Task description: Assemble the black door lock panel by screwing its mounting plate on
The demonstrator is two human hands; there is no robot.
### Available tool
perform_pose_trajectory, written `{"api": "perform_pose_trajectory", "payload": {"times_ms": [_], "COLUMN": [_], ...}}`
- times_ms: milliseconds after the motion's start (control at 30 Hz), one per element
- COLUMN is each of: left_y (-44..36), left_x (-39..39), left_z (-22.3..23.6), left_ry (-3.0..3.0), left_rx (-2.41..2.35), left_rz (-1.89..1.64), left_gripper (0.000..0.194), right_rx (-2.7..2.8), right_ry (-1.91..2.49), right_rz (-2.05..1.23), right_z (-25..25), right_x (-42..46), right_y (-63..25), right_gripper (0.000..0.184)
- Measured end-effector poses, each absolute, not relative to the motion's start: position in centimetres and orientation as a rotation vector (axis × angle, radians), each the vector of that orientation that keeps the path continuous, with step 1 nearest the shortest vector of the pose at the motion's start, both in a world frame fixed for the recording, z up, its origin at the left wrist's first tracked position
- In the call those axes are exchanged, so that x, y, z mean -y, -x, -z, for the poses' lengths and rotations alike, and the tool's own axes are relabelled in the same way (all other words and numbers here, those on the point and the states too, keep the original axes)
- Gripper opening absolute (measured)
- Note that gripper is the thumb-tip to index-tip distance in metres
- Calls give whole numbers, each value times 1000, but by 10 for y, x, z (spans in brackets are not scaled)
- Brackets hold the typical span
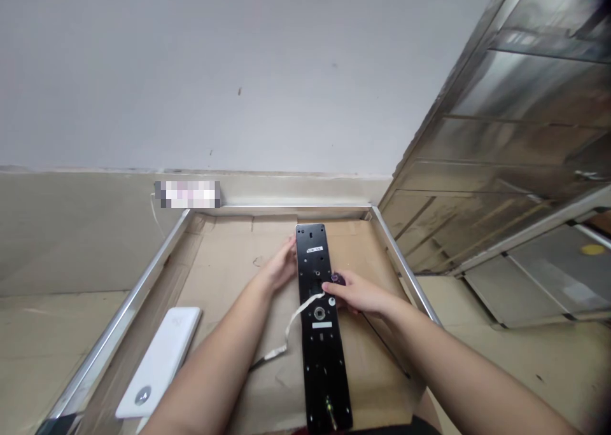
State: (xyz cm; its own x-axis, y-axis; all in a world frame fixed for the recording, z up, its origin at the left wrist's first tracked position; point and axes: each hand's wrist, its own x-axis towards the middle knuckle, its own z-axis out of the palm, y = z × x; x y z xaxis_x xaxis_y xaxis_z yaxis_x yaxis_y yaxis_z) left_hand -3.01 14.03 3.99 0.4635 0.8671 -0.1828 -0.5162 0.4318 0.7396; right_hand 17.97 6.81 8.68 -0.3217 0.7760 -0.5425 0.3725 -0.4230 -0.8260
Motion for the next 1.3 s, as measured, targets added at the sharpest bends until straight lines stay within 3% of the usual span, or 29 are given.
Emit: {"api": "perform_pose_trajectory", "payload": {"times_ms": [367, 433, 667, 800, 1133, 1233, 1300], "left_y": [-10, -12, -13, -15, -7, -3, -3], "left_x": [-114, -107, -91, -76, -66, -90, -104], "left_z": [-11, -12, -34, -36, -25, -24, -21], "left_ry": [-295, -271, -240, -314, -430, -389, -336], "left_rx": [-223, -262, -499, -577, -690, -614, -497], "left_rz": [-792, -827, -1170, -1362, -1306, -1117, -929], "left_gripper": [93, 91, 46, 34, 44, 46, 61], "right_rx": [1419, 1398, 1415, 1422, 1388, 1400, 1392], "right_ry": [1481, 1442, 1395, 1375, 1401, 1438, 1411], "right_rz": [-1925, -1946, -1940, -1943, -1951, -1952, -1955], "right_z": [-89, -88, -80, -79, -88, -88, -87], "right_x": [-74, -74, -75, -75, -74, -73, -73], "right_y": [-183, -182, -184, -185, -183, -183, -183], "right_gripper": [39, 40, 44, 41, 35, 31, 32]}}
